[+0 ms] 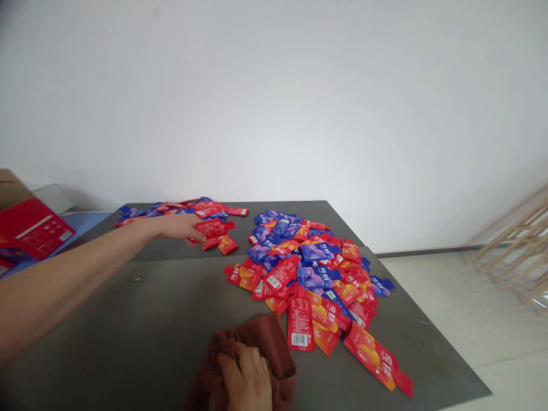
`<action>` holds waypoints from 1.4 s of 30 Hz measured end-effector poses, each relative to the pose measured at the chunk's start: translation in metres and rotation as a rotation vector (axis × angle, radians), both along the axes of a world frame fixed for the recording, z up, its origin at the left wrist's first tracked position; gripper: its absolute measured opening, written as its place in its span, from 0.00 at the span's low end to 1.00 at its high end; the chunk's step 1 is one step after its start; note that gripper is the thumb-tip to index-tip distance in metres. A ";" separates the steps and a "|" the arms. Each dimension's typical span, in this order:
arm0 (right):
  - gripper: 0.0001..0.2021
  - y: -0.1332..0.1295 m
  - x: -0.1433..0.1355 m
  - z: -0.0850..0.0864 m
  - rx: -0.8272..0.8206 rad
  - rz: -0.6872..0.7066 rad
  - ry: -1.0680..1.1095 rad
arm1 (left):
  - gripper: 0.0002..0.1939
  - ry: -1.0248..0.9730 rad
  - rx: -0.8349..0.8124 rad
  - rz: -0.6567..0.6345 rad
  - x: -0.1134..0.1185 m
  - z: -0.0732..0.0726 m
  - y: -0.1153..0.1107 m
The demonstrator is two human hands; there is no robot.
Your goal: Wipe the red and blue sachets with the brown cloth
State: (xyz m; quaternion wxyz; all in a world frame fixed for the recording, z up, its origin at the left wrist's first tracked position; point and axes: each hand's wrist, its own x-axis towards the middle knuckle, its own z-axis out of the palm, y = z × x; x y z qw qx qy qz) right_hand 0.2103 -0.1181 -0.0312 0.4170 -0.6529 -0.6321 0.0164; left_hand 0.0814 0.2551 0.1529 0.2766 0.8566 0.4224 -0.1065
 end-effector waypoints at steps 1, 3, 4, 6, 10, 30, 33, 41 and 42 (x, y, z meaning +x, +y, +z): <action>0.20 -0.001 0.001 0.003 -0.010 0.021 0.026 | 0.16 -0.048 -0.149 0.026 -0.009 -0.005 -0.021; 0.21 -0.002 0.003 0.012 -0.036 0.052 0.071 | 0.14 -0.099 -0.326 0.083 -0.027 -0.022 -0.062; 0.22 -0.003 0.003 0.017 -0.049 0.060 0.092 | 0.13 -0.114 -0.371 0.111 -0.035 -0.033 -0.082; 0.22 -0.004 0.003 0.030 -0.054 0.064 0.134 | 0.12 -0.142 -0.446 0.149 -0.048 -0.055 -0.120; 0.21 -0.001 -0.001 0.057 -0.008 0.103 0.117 | 0.12 -0.158 -0.626 0.114 -0.062 -0.085 -0.187; 0.20 0.049 0.018 0.060 -0.351 0.502 0.046 | 0.21 -0.424 -0.802 0.247 -0.088 -0.122 -0.240; 0.20 0.051 0.025 0.064 -0.415 0.513 0.047 | 0.23 -0.435 -0.818 0.272 -0.089 -0.127 -0.239; 0.13 0.036 0.001 0.077 -0.150 -0.022 -0.011 | 0.23 -0.428 -0.653 0.308 -0.081 -0.123 -0.250; 0.14 0.034 -0.008 0.078 -0.130 -0.011 -0.031 | 0.22 -0.434 -0.623 0.309 -0.080 -0.124 -0.252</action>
